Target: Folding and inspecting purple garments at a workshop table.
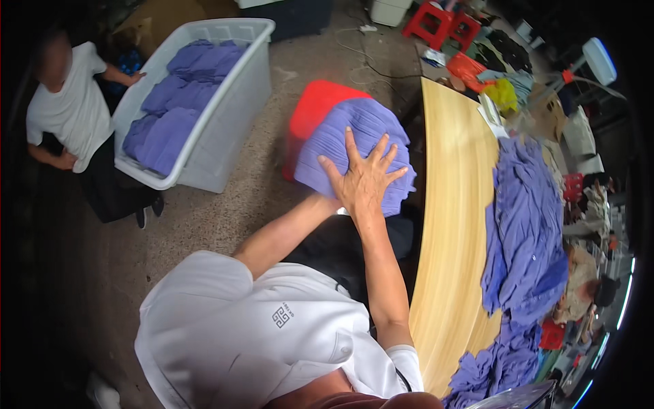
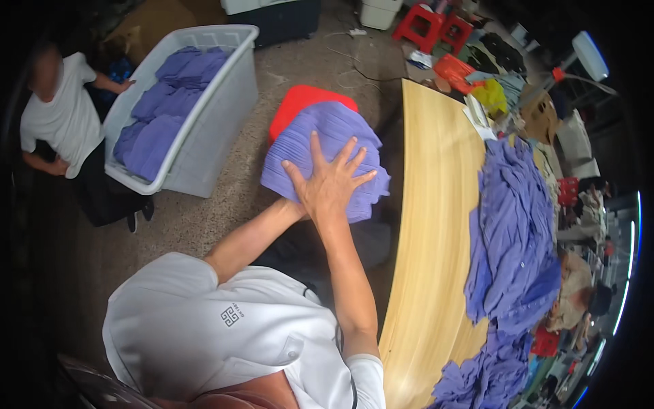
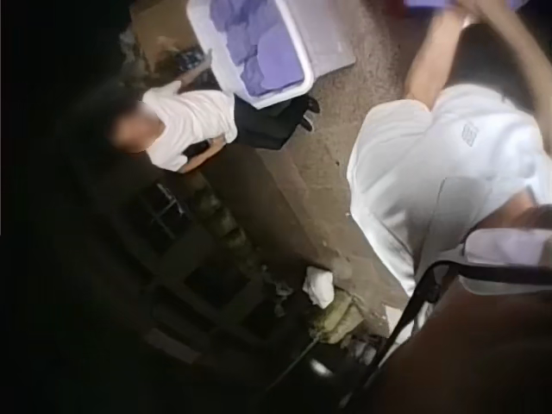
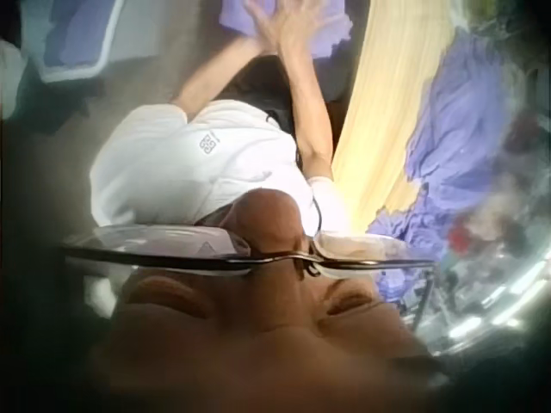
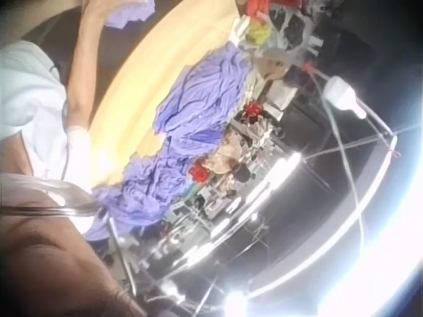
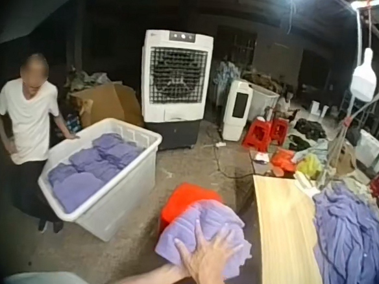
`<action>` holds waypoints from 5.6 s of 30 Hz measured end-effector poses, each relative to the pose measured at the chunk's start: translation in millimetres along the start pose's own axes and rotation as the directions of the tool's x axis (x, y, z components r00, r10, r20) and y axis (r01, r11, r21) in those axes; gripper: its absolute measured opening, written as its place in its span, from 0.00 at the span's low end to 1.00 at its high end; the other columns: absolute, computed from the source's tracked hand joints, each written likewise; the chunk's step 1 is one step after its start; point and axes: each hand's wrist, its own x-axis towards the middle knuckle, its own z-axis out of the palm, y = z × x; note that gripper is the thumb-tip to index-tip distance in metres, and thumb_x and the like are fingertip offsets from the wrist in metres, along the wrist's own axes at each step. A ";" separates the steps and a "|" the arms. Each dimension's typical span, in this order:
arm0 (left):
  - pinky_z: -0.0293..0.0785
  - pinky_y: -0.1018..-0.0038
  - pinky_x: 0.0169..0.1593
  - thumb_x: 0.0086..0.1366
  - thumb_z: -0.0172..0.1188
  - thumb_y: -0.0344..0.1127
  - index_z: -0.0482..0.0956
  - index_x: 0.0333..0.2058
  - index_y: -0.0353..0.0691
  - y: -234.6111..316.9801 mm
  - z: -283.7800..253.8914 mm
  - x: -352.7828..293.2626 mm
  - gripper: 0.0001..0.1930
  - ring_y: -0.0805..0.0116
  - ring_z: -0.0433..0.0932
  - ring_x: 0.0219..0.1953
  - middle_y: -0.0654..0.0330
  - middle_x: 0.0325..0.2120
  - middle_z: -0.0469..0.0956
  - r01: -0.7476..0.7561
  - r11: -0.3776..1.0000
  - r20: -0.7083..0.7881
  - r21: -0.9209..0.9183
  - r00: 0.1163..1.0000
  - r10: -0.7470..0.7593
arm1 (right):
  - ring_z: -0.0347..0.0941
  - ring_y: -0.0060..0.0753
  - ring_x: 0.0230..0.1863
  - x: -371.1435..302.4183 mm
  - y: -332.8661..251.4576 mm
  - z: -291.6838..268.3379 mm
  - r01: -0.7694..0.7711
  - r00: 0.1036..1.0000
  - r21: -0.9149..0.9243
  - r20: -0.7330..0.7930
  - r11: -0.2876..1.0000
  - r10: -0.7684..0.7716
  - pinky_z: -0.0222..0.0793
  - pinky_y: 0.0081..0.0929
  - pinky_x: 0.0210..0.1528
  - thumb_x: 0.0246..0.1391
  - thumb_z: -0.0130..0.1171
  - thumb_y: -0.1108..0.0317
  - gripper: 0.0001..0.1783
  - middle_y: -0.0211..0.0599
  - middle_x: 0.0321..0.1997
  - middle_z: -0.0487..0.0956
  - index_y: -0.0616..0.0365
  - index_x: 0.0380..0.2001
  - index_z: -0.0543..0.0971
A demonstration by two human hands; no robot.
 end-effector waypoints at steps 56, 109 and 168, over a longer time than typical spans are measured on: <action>0.73 0.58 0.66 0.79 0.52 0.49 0.73 0.68 0.37 -18.0 -45.9 -23.5 0.28 0.57 0.77 0.63 0.51 0.62 0.79 -0.078 0.996 -0.154 0.036 0.985 0.083 | 0.51 0.59 0.84 -83.2 103.6 -68.6 -0.063 0.956 0.207 -0.269 0.976 0.118 0.40 0.58 0.83 0.77 0.50 0.44 0.40 0.58 0.83 0.60 0.60 0.79 0.61; 0.50 0.35 0.77 0.60 0.70 0.66 0.70 0.73 0.46 -170.9 158.8 98.8 0.48 0.33 0.57 0.77 0.39 0.75 0.61 -0.908 -0.210 0.904 0.361 0.397 -0.161 | 0.74 0.60 0.66 -292.3 278.1 -44.7 -0.732 0.496 0.159 -0.542 0.662 0.678 0.67 0.50 0.69 0.69 0.65 0.63 0.22 0.57 0.66 0.79 0.65 0.60 0.82; 0.67 0.58 0.57 0.59 0.73 0.51 0.84 0.59 0.50 -214.1 208.4 62.0 0.29 0.56 0.74 0.62 0.55 0.65 0.74 -0.970 -0.076 0.862 0.231 0.240 -0.446 | 0.73 0.32 0.28 -285.7 303.1 -76.8 -0.870 0.217 0.352 -0.354 0.344 0.910 0.61 0.38 0.51 0.54 0.79 0.62 0.12 0.27 0.25 0.77 0.56 0.35 0.87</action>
